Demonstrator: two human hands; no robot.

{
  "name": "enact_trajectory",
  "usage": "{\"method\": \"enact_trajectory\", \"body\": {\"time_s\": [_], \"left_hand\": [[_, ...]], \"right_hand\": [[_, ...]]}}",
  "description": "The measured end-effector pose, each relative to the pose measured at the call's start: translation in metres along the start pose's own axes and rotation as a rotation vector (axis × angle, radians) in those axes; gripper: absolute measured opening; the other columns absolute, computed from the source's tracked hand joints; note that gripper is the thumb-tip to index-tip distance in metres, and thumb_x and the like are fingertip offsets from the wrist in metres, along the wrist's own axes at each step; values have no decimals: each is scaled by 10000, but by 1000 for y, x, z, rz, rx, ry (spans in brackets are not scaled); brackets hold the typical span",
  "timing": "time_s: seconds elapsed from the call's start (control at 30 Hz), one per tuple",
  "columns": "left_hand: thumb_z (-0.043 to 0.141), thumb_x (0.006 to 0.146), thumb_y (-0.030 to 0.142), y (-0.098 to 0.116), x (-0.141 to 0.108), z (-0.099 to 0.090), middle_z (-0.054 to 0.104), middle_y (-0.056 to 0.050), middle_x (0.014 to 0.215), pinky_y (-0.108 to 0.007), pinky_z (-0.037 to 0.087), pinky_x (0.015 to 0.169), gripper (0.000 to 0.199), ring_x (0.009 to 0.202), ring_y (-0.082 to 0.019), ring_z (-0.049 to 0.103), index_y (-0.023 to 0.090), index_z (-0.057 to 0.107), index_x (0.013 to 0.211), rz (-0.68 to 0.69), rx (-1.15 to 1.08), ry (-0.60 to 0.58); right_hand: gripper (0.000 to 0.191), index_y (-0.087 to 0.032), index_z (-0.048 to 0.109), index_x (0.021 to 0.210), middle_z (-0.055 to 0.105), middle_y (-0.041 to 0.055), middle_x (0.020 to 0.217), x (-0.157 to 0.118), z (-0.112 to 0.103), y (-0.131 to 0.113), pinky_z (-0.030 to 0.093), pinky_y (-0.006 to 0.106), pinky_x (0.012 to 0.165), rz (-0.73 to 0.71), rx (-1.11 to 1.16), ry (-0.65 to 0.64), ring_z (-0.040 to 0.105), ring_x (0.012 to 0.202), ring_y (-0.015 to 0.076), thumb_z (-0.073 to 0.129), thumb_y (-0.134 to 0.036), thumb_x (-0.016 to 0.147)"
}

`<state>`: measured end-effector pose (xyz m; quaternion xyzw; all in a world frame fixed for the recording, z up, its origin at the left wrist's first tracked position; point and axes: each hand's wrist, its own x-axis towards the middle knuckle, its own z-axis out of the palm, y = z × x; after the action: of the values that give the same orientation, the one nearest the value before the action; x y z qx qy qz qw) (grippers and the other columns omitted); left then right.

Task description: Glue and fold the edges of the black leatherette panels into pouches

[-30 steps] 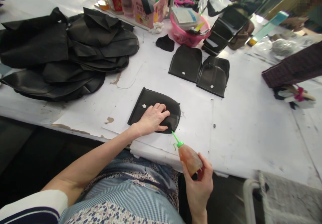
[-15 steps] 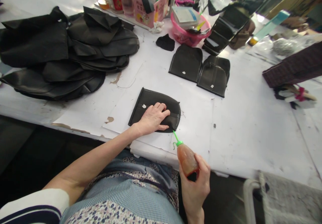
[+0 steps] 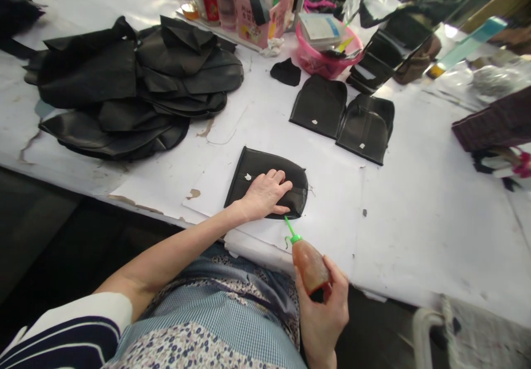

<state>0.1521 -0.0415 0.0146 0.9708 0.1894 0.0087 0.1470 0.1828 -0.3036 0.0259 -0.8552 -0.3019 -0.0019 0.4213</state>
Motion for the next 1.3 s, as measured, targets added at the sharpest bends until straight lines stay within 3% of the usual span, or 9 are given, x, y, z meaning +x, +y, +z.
{"method": "enact_trajectory", "body": {"time_s": [0.5,0.6,0.7,0.8,0.9,1.3], "left_hand": [[790,746,564,5,10,-4,554,-122,1151,-334,439,738,574,1015,-280,539,163,586,1104,-38,-1,-26],[753,773,593,-4,9,-9,568,-102,1128,-323,459,774,557,1024,-261,557,164,607,1097,-20,-135,-37],[751,826,488,-20,0,-18,581,-64,1127,-288,464,810,476,1014,-210,575,177,608,1157,9,-254,-21],[790,814,355,-38,-13,-23,589,-63,1109,-305,452,852,400,1022,-221,558,173,634,1133,-13,-148,40],[798,798,386,-51,-24,-20,590,-81,1079,-330,448,853,403,1010,-242,540,156,657,1096,-55,-67,64],[787,799,436,-60,-30,-6,594,-73,1081,-319,439,857,418,1009,-231,533,179,672,1107,-84,-169,121]], "right_hand": [[546,-179,605,1249,647,144,1194,-10,20,-12,584,405,786,69,89,-72,670,989,297,814,-389,791],[553,-174,605,1251,647,144,1193,-10,21,-15,581,408,797,81,104,-84,673,983,296,815,-393,789],[571,-172,601,1263,641,145,1208,-10,21,-15,576,422,821,105,118,-92,674,988,300,824,-384,782],[586,-169,600,1262,639,149,1213,-10,22,-16,576,433,836,110,145,-98,670,1000,307,837,-377,768],[573,-175,606,1250,644,141,1195,-10,24,-18,580,419,814,79,159,-111,673,985,300,843,-364,763],[539,-199,605,1257,639,119,1185,-6,35,-28,573,382,811,8,187,-183,654,1013,281,838,-302,782]]}}
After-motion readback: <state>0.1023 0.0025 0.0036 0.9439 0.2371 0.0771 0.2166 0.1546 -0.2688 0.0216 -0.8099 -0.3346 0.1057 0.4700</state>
